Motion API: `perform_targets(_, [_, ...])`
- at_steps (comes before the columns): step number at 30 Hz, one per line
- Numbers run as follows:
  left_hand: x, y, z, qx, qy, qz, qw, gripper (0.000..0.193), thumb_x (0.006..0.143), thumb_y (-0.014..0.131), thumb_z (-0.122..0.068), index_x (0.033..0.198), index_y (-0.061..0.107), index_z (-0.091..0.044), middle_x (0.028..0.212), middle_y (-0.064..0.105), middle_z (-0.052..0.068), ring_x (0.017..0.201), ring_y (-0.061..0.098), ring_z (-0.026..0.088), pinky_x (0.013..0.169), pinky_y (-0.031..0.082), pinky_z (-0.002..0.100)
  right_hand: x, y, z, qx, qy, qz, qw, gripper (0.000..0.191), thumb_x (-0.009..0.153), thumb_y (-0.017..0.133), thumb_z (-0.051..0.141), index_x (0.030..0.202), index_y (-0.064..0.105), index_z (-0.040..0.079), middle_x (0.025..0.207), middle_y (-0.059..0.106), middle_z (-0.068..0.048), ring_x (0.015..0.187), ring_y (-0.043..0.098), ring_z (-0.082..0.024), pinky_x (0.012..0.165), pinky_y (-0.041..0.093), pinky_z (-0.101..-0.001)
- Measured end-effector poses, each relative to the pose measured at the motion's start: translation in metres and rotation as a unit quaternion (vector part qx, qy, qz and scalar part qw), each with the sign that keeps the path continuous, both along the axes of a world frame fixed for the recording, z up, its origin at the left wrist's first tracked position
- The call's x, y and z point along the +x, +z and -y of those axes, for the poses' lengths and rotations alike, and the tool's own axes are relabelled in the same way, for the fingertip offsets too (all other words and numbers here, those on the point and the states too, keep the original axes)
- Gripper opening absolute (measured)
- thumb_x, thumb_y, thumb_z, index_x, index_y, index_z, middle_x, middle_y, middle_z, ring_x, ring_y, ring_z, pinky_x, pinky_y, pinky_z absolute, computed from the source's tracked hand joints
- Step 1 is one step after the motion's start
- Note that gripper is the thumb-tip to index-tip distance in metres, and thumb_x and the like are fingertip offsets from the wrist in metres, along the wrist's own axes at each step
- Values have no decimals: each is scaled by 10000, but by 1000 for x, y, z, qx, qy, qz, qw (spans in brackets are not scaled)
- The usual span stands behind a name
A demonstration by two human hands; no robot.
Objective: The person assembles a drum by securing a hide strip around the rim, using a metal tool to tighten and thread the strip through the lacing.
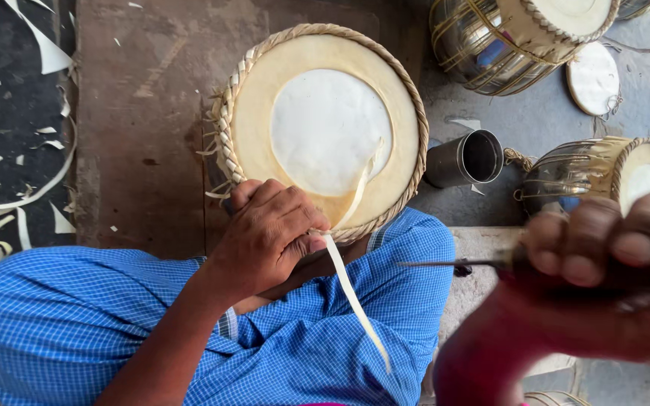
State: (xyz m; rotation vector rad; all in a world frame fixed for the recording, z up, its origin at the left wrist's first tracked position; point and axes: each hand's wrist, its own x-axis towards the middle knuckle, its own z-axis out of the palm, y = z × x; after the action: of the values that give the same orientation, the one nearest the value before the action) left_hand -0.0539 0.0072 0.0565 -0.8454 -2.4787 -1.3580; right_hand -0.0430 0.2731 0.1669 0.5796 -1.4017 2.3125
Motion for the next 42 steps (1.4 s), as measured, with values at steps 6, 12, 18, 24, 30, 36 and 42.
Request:
perform_targets(6, [1, -1, 4, -33, -13, 18, 999, 252, 833, 762, -304, 1045, 695, -185, 1006, 622, -32, 1009, 558, 196, 1005, 290, 436, -7, -24, 29, 4, -84, 27, 996, 319, 1092, 575, 321, 1331, 468, 139, 896, 588, -92, 613, 574, -166, 564, 481, -366])
perform_targets(12, [2, -3, 5, -35, -10, 9, 999, 266, 873, 743, -337, 1093, 689, -198, 1049, 613, -39, 1049, 549, 189, 1019, 279, 449, -6, -42, 45, 73, -106, 55, 990, 300, 1123, 605, 346, 1309, 471, 154, 888, 560, -88, 581, 528, -174, 542, 458, -362])
perform_targets(18, [1, -6, 3, -43, -1, 21, 999, 223, 891, 724, -294, 1090, 699, -199, 1035, 622, -61, 1044, 562, 173, 1017, 294, 436, -26, -34, 47, 101, 32, 10, 994, 309, 1060, 591, 370, 1287, 487, 187, 856, 562, -75, 538, 527, -138, 484, 464, -335])
perform_targets(24, [-7, -3, 7, -28, 3, 18, 999, 289, 826, 745, -233, 1101, 691, -164, 1005, 619, -16, 1025, 572, 208, 1022, 330, 423, -33, -32, 30, 112, 241, -11, 964, 297, 1030, 613, 175, 1316, 533, 158, 898, 586, -91, 633, 641, -197, 584, 569, -399])
perform_targets(30, [-6, 3, 9, -25, 9, 15, 1000, 314, 820, 749, -251, 1109, 679, -149, 995, 616, 13, 1018, 569, 223, 1014, 326, 434, -28, 15, 35, 323, 108, 21, 940, 180, 1004, 703, 130, 1172, 657, 85, 1040, 693, -123, 904, 733, -268, 822, 684, -431])
perform_targets(36, [-4, 2, 6, -25, 11, -1, 1000, 282, 826, 753, -252, 1086, 693, -162, 993, 601, -4, 1026, 560, 210, 1016, 317, 431, -16, 79, 6, 760, 83, 21, 645, 285, 917, 698, 189, 1200, 683, 157, 1181, 726, -71, 930, 748, -203, 794, 591, -290])
perform_targets(42, [-4, -6, 5, -30, -10, -16, 999, 262, 806, 746, -277, 1049, 713, -186, 977, 584, -27, 1014, 551, 199, 999, 302, 436, -36, 85, 17, 872, 262, 212, 354, 583, 914, 655, 352, 1489, 580, 408, 1142, 743, 96, 721, 748, -101, 644, 603, -302])
